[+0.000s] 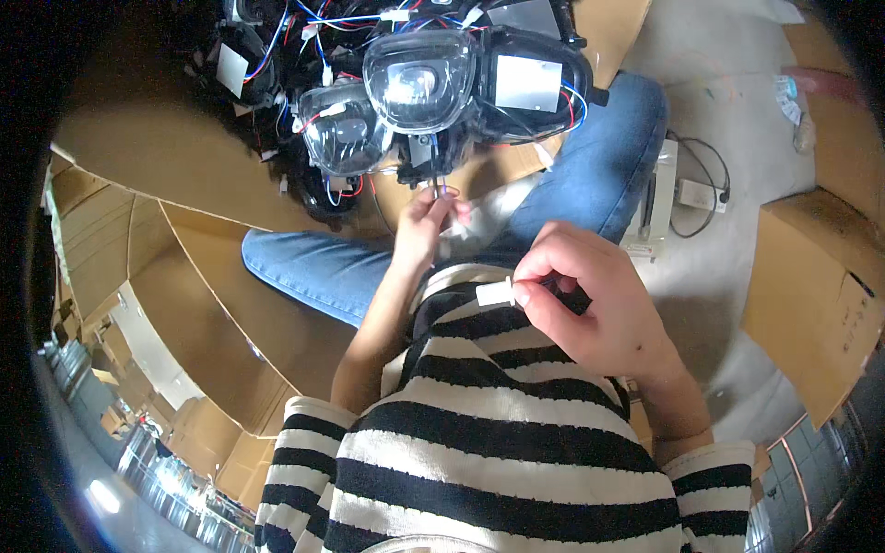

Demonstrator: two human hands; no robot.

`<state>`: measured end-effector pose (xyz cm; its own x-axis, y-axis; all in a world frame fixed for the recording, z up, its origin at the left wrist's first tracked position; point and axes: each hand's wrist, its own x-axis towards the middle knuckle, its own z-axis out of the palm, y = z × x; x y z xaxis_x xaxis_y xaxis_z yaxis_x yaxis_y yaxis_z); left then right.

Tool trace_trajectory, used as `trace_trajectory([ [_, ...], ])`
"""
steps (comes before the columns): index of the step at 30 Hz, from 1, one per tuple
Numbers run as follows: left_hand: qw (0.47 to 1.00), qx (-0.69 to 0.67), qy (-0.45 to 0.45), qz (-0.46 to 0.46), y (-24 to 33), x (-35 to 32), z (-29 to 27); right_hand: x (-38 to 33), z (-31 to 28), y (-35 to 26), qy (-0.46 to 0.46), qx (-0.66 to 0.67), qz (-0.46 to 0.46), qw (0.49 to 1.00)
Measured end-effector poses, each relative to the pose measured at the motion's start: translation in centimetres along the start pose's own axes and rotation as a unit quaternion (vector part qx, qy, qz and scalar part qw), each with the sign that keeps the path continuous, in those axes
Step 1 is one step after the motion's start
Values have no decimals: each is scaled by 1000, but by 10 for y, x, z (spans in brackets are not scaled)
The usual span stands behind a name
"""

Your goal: The person connects wire harnesses to connectors on plastic electronic components, then tests the connectors by hand.

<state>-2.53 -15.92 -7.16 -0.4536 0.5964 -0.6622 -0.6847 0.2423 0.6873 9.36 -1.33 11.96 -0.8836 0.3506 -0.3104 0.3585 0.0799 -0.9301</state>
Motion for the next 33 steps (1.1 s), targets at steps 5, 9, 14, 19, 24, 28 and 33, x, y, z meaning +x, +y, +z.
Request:
trace_trajectory([
  [5, 918, 361, 35, 161, 93, -64, 7, 5, 2, -2, -16, 2, -10, 1000],
  [9, 958, 157, -102, 217, 131, -80, 2, 4, 6, -7, -27, 14, -5, 1000],
  [14, 944, -62, -262, 193, 157, -104, 8, 2, 7, -13, -42, 12, -17, 999],
  [19, 904, 100, -370, 190, 169, -104, -7, -2, 4, -20, -45, 31, -22, 998],
  [24, 871, 328, -108, 350, 148, -121, 9, -2, 4, -30, -71, 35, -66, 995],
  [28, 823, 415, -101, 374, 146, -119, 6, 1, 11, -32, -71, 36, -68, 994],
  [33, 861, 116, -384, 312, 126, -90, -9, 8, 11, -34, -83, 44, -74, 993],
])
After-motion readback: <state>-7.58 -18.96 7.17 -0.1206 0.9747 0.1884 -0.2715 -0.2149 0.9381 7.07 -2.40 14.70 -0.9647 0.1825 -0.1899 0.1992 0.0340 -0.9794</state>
